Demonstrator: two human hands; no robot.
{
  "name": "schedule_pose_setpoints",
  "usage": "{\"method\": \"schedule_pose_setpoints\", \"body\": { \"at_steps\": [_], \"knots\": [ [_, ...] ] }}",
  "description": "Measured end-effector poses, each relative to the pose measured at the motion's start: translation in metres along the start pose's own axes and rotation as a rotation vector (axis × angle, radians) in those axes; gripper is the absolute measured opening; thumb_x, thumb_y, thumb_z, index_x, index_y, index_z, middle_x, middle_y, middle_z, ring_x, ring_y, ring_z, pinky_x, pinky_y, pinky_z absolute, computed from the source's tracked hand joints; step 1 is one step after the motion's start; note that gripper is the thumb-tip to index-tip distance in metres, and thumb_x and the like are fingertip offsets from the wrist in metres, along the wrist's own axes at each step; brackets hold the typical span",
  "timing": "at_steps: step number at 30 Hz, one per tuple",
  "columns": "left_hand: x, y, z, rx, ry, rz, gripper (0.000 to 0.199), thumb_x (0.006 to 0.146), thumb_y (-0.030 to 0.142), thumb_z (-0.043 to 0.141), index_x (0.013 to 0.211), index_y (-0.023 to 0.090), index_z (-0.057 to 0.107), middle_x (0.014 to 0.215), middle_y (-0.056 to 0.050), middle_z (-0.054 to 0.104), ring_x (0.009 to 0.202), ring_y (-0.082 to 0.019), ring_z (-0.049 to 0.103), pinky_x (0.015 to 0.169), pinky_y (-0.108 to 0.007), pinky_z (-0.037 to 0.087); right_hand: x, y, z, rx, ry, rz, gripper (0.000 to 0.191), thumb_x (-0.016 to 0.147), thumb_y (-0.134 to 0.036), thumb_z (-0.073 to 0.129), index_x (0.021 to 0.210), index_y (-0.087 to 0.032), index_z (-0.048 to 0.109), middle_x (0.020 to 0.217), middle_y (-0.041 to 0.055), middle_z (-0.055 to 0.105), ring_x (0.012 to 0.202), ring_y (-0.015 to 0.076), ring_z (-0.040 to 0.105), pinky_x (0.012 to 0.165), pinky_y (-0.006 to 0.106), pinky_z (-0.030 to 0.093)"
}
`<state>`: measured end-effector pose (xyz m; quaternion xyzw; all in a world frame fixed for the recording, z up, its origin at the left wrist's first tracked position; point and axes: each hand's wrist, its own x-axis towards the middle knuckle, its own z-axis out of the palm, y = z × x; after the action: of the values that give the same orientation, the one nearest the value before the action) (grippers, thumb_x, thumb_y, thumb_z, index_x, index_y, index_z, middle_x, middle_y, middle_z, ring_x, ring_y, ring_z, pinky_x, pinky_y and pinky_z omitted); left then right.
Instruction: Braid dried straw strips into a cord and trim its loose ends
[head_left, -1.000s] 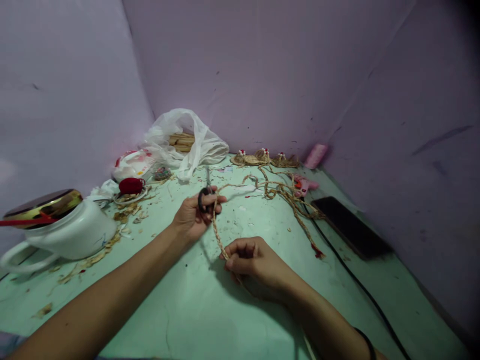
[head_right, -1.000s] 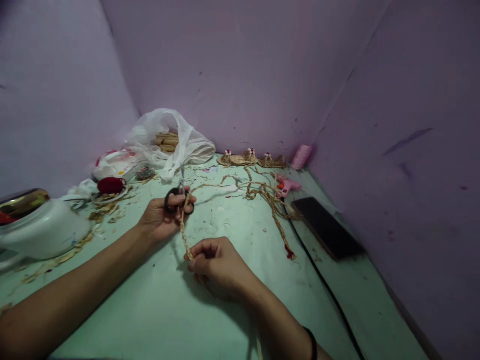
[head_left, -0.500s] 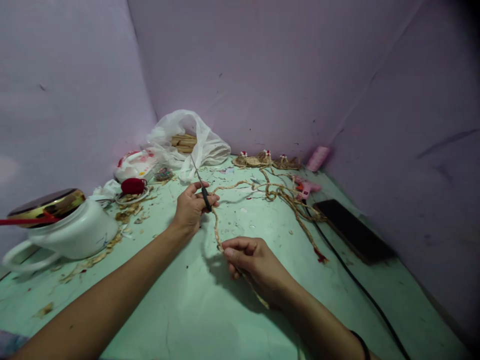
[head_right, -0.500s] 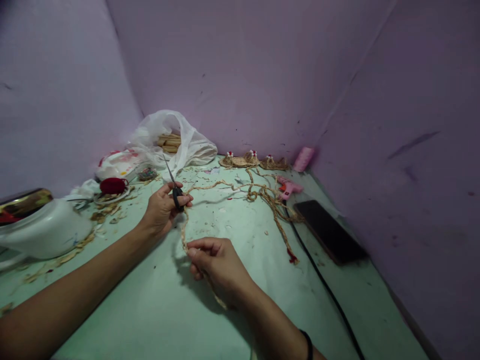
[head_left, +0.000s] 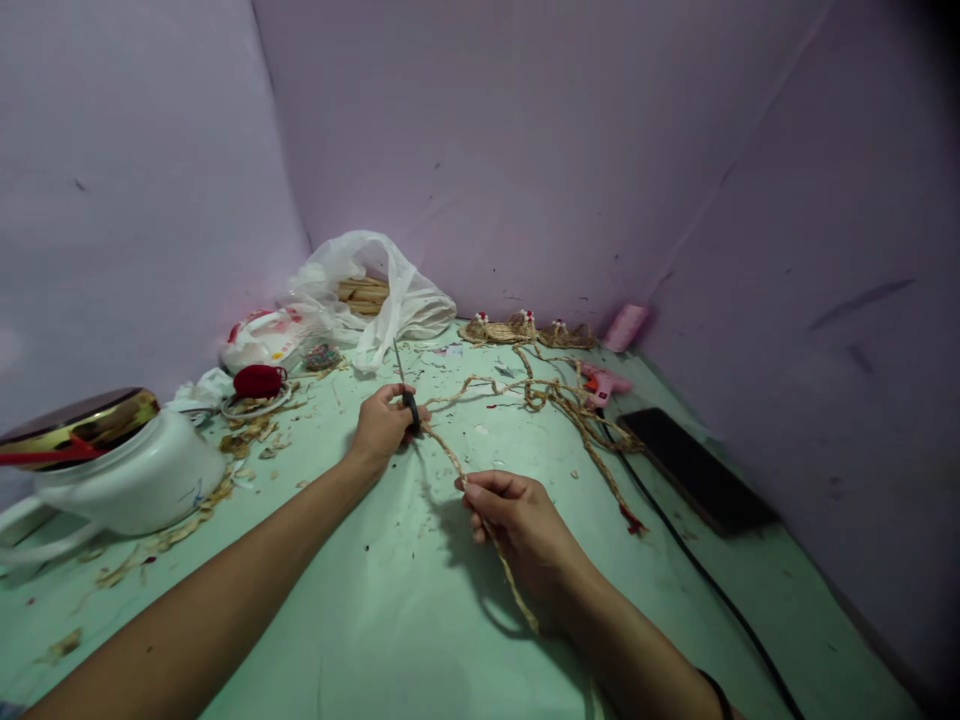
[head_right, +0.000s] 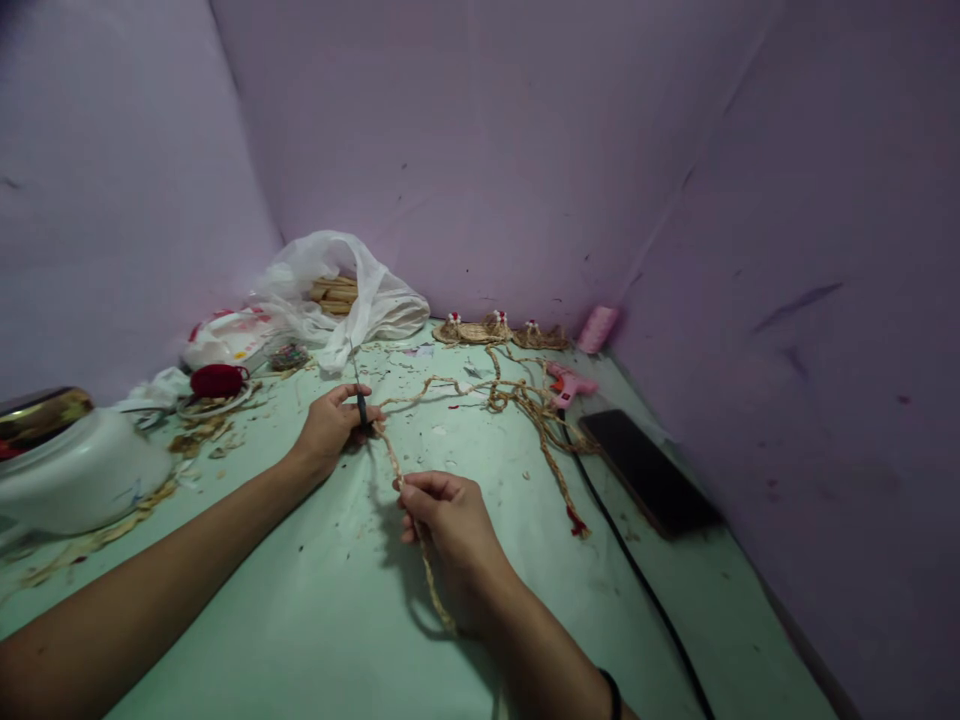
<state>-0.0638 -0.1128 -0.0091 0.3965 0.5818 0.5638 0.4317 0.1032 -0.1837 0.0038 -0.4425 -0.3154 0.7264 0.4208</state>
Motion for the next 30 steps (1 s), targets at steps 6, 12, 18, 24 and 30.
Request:
{"method": "schedule_pose_setpoints", "body": {
  "at_steps": [6,12,18,24,30],
  "knots": [
    [-0.026,0.023,-0.021,0.413,-0.166,0.392,0.030,0.066,0.030,0.056,0.093,0.018,0.050,0.069,0.000,0.061,0.059,-0.013,0.056,0.051,-0.022,0.040,0.001,-0.012,-0.006,0.043,0.143,-0.124,0.020,0.049,-0.021,0.074,0.062,-0.011,0.063,0.049,-0.0019,0.055,0.039,0.0056,0.044,0.039,0.019,0.038],
    [-0.064,0.027,-0.020,1.070,-0.523,0.966,0.053,0.064,0.017,0.047,0.117,0.017,0.046,0.088,-0.007,0.061,0.079,-0.020,0.056,0.068,-0.033,0.043,-0.003,-0.017,-0.004,-0.018,0.146,-0.266,0.010,0.055,-0.016,0.066,0.064,-0.011,0.064,0.046,-0.0036,0.051,0.039,0.0051,0.041,0.039,0.018,0.035],
    [-0.066,0.024,-0.017,1.266,-0.498,1.010,0.056,0.067,0.021,0.045,0.123,0.016,0.041,0.084,-0.007,0.059,0.072,-0.020,0.055,0.061,-0.032,0.042,-0.001,-0.014,-0.005,-0.200,0.188,-0.363,0.013,0.058,-0.014,0.061,0.069,-0.011,0.065,0.049,-0.0031,0.054,0.038,0.0055,0.040,0.037,0.018,0.035],
    [-0.067,0.026,-0.018,1.322,-0.513,0.948,0.055,0.069,0.020,0.043,0.123,0.018,0.040,0.081,-0.005,0.059,0.068,-0.019,0.055,0.059,-0.030,0.041,-0.002,-0.016,-0.008,-0.383,0.190,-0.445,0.016,0.062,-0.020,0.059,0.074,-0.011,0.066,0.054,-0.0007,0.057,0.041,0.0068,0.043,0.039,0.020,0.040],
    [-0.066,0.025,-0.018,1.331,-0.566,0.927,0.054,0.069,0.019,0.042,0.123,0.018,0.040,0.082,-0.005,0.059,0.067,-0.019,0.056,0.058,-0.032,0.041,-0.003,-0.017,-0.007,-0.384,0.192,-0.427,0.014,0.062,-0.019,0.059,0.071,-0.011,0.066,0.051,-0.0019,0.055,0.039,0.0065,0.042,0.037,0.019,0.039]
  ]
}}
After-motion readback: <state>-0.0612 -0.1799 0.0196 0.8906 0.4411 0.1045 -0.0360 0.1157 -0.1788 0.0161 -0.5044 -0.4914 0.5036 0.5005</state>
